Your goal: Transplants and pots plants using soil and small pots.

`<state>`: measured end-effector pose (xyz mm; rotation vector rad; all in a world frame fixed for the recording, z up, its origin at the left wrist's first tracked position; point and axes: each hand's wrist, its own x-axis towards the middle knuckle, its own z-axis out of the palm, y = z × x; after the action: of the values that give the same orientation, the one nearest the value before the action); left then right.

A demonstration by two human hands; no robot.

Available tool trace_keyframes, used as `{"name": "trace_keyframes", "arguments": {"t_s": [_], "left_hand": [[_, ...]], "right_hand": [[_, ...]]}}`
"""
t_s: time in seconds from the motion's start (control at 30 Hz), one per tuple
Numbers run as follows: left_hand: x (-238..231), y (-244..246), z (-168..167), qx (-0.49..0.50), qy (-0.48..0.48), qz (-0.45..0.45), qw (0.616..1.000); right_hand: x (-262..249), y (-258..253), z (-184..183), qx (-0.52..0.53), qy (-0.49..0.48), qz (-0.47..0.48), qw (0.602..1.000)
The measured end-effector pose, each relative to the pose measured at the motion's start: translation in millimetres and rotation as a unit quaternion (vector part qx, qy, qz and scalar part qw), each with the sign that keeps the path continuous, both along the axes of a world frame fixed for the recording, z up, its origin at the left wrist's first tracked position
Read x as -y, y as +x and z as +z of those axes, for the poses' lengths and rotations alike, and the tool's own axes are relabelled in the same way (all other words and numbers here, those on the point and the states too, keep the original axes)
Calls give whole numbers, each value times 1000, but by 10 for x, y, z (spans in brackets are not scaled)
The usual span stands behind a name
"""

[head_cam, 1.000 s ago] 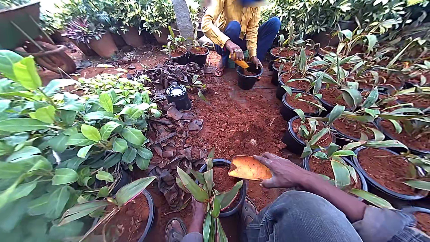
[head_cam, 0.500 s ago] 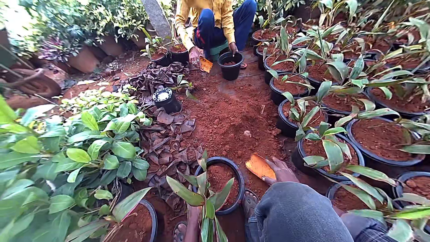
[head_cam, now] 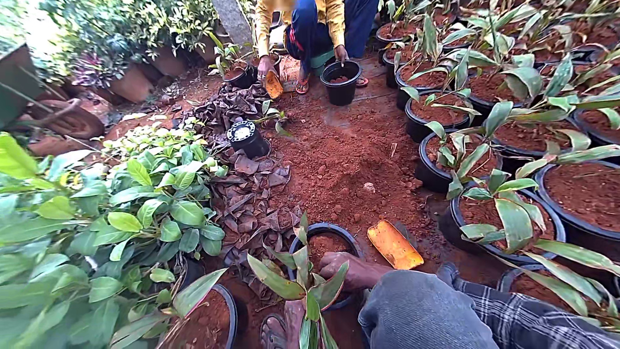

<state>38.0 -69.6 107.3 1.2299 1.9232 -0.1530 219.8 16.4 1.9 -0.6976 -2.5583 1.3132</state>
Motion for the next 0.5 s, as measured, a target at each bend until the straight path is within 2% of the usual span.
{"name": "trace_keyframes", "arguments": {"t_s": [0.07, 0.13, 0.17, 0.23, 0.3, 0.37, 0.43, 0.5], "left_hand": [[187, -84, -668, 20, 128, 64, 989], [217, -123, -1207, 60, 203, 130, 969], [178, -121, -1237, 78, 193, 148, 967], [97, -68, -969, 106, 146, 156, 971], [215, -3, -1169, 79, 304, 132, 940], [134, -24, -923, 58, 164, 77, 982], [206, 29, -1118, 39, 261, 105, 959], [180, 34, -1050, 38, 256, 107, 960]], "right_hand": [[11, -22, -60, -4, 6, 0, 1000], [7, -43, -90, 0, 24, 13, 1000], [0, -54, -121, -5, 42, 22, 999], [-15, -61, -167, 4, 70, 36, 997], [-37, -57, -148, 34, 67, 53, 996], [-50, -63, -133, 45, 76, 62, 994], [-61, -84, -113, 48, 88, 70, 993], [-67, -100, -109, 38, 100, 72, 992]]}}
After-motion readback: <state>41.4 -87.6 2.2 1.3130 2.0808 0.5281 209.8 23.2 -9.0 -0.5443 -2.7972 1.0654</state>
